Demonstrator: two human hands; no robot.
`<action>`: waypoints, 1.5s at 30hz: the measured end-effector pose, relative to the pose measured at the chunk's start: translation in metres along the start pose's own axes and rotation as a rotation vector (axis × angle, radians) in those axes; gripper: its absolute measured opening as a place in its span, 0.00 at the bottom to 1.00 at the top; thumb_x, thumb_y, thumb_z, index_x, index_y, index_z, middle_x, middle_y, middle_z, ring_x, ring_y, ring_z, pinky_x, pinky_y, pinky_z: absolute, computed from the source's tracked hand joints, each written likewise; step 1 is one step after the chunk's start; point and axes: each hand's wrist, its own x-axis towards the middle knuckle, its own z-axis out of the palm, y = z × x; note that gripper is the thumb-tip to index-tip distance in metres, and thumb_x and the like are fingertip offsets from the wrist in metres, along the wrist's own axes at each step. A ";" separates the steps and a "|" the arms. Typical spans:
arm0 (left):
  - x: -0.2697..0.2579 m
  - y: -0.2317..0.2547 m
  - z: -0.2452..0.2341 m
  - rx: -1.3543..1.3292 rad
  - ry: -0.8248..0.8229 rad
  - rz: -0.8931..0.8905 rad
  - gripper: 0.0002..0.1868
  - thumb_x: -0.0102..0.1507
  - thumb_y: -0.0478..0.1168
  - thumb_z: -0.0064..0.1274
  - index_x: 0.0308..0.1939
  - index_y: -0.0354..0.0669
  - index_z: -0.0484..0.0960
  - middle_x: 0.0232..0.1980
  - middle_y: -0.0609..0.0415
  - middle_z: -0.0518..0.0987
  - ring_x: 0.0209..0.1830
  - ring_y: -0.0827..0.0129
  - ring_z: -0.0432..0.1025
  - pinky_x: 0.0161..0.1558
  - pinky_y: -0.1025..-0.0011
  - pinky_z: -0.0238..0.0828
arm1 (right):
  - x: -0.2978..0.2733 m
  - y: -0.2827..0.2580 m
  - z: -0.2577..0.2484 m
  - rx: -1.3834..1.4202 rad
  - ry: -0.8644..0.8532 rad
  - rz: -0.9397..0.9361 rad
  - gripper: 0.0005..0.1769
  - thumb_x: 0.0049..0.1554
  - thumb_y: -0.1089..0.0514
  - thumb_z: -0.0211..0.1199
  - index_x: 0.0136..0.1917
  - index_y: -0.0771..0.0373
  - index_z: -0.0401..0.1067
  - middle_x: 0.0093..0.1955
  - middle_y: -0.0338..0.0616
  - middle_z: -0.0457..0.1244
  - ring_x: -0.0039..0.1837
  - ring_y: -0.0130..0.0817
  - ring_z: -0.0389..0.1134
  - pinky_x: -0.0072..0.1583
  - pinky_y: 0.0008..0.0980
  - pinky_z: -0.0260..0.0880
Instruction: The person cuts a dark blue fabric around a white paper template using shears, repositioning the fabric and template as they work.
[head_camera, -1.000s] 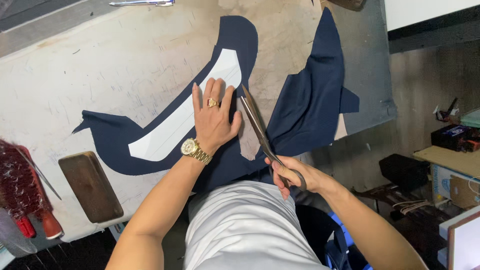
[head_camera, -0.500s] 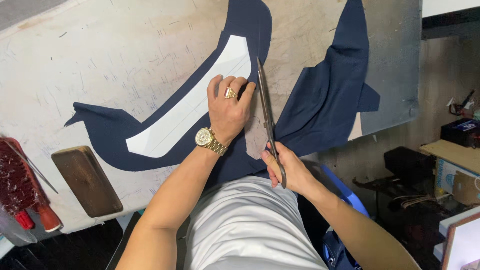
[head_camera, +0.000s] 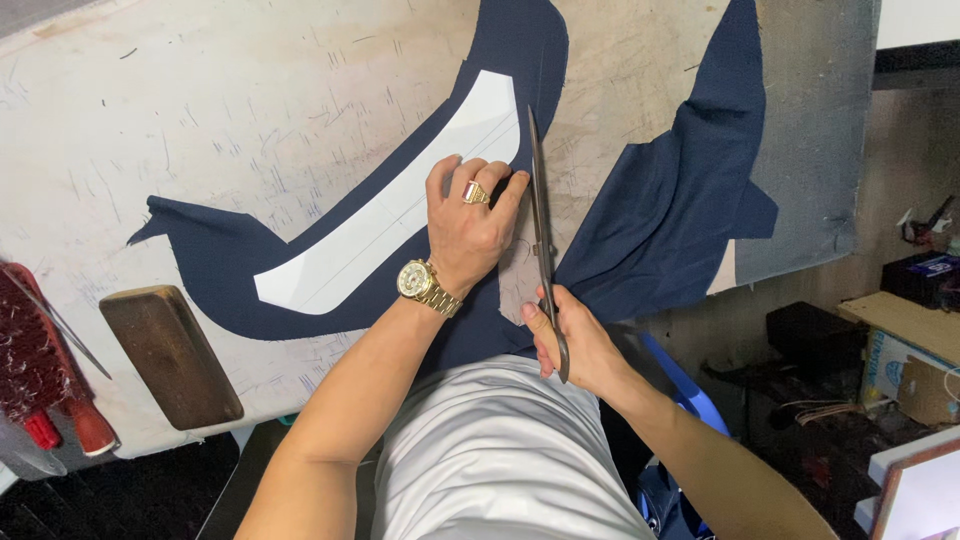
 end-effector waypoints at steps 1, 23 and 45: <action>-0.001 0.000 0.001 0.001 0.001 -0.002 0.06 0.68 0.36 0.52 0.46 0.47 0.84 0.43 0.53 0.77 0.47 0.60 0.73 0.61 0.50 0.60 | -0.001 -0.003 0.000 -0.002 -0.001 0.000 0.35 0.67 0.47 0.53 0.68 0.85 0.56 0.23 0.48 0.62 0.23 0.37 0.68 0.30 0.32 0.72; -0.004 -0.001 0.002 -0.017 -0.020 -0.009 0.06 0.68 0.37 0.52 0.47 0.47 0.83 0.44 0.53 0.77 0.49 0.60 0.73 0.62 0.50 0.58 | 0.004 0.008 0.004 0.078 -0.003 -0.012 0.36 0.67 0.46 0.52 0.69 0.85 0.54 0.24 0.48 0.60 0.23 0.36 0.67 0.29 0.34 0.74; -0.004 -0.002 0.003 -0.028 -0.023 -0.014 0.06 0.68 0.37 0.53 0.47 0.47 0.84 0.44 0.53 0.77 0.49 0.61 0.72 0.63 0.49 0.56 | -0.004 -0.012 -0.009 0.011 -0.005 0.018 0.30 0.67 0.49 0.51 0.65 0.83 0.58 0.21 0.45 0.58 0.21 0.34 0.65 0.27 0.33 0.73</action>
